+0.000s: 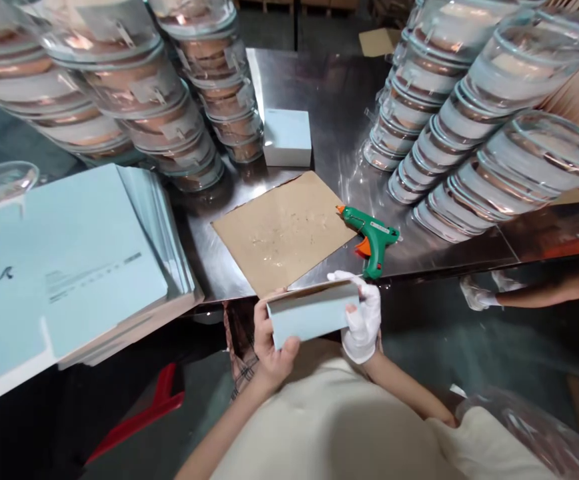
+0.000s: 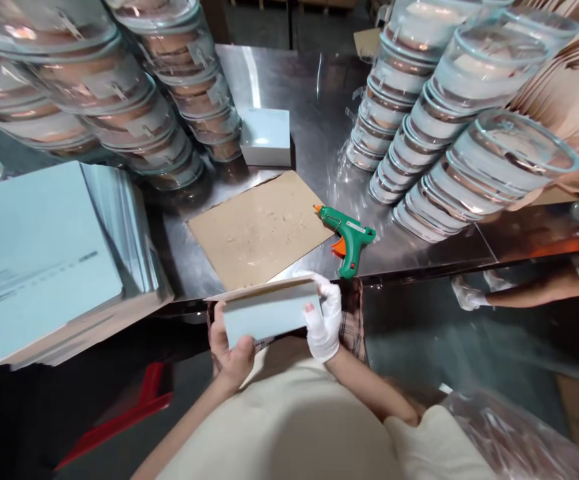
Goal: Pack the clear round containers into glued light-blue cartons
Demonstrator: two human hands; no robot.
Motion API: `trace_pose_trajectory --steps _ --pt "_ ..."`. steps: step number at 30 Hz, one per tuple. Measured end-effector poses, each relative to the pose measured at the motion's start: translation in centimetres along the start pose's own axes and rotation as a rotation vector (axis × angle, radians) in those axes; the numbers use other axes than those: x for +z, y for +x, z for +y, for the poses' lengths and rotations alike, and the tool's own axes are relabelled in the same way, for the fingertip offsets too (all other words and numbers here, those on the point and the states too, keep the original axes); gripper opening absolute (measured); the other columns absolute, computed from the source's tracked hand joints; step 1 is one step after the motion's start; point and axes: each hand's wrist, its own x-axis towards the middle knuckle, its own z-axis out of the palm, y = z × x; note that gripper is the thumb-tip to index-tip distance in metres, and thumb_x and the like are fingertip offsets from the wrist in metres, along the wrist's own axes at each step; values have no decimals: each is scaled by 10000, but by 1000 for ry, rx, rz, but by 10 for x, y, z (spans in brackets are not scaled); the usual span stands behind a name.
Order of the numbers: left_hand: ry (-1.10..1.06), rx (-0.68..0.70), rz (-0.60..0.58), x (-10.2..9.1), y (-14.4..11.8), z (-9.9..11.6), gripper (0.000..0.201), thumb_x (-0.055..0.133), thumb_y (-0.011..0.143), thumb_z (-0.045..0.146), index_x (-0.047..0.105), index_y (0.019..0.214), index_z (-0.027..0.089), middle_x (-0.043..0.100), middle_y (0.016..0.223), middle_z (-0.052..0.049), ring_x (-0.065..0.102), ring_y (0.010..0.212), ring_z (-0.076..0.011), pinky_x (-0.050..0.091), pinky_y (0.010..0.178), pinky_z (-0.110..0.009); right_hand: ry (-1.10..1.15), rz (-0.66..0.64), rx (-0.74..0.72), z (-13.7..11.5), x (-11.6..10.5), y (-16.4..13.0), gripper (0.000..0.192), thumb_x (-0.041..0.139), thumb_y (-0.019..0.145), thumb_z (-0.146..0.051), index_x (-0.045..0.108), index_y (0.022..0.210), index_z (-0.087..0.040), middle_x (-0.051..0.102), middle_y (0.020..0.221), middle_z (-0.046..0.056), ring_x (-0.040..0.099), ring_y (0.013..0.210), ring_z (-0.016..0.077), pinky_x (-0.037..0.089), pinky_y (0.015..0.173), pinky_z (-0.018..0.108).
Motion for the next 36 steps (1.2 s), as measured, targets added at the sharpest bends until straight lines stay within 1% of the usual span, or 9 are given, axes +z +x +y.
trace_pose_trajectory --steps 3,7,11,14,18,21,27,32,36 --pt "12 95 -91 0 12 6 537 702 972 515 437 1415 367 644 1338 -100 684 1228 -272 564 1024 -486 56 108 58 -9 4 3 441 640 883 -336 393 1247 -310 689 1199 57 720 1061 225 603 936 416" --pt "269 117 -333 -27 16 6 366 770 928 491 664 1203 275 651 1313 -126 717 1129 -269 594 899 -375 -139 -4 167 -11 -28 20 474 604 942 -428 453 1366 -281 669 1289 114 700 1145 238 582 1006 416" --pt "328 13 -222 -48 16 -3 273 792 915 399 726 1128 241 711 1169 -89 706 1123 -263 575 926 -364 -683 29 205 -6 -72 76 414 573 972 -529 657 1209 -200 712 1257 156 710 1040 274 544 1039 461" --pt "295 33 -192 -43 21 -8 268 801 910 369 721 1135 248 716 1112 -65 679 1129 -252 558 948 -361 -1057 -73 431 1 -86 125 493 775 813 -489 700 1166 -154 762 1170 175 725 1028 310 537 1011 443" --pt "301 12 -146 -29 28 -12 269 770 924 444 716 1092 242 706 1076 -64 665 1104 -253 552 947 -377 -734 -72 638 10 -92 154 263 842 659 -313 701 817 -155 747 766 91 719 775 255 549 741 333" --pt "300 -104 -118 -22 29 -16 309 745 932 504 722 1060 223 701 1083 -76 671 1101 -255 551 934 -371 -370 5 653 8 -91 148 227 760 680 -359 633 717 -175 651 586 30 598 536 165 486 548 289" --pt "268 -170 -102 -12 37 -10 226 766 931 426 735 1057 241 710 1063 -51 670 1071 -238 528 938 -347 -101 137 354 -16 -71 100 449 856 653 -433 563 933 -238 703 700 -37 622 566 131 512 540 249" --pt "307 -164 -92 1 46 2 226 756 937 432 740 1057 241 721 1072 -65 681 1078 -244 545 916 -342 -68 -144 445 -34 -64 55 272 775 842 -472 727 853 -205 664 639 9 569 526 150 493 498 290" --pt "332 -138 -119 9 46 8 220 752 941 437 745 1055 250 744 1060 -67 681 1097 -257 557 920 -357 -286 -280 230 -38 -62 29 261 807 818 -412 758 1005 -237 781 912 74 736 767 257 640 730 397"
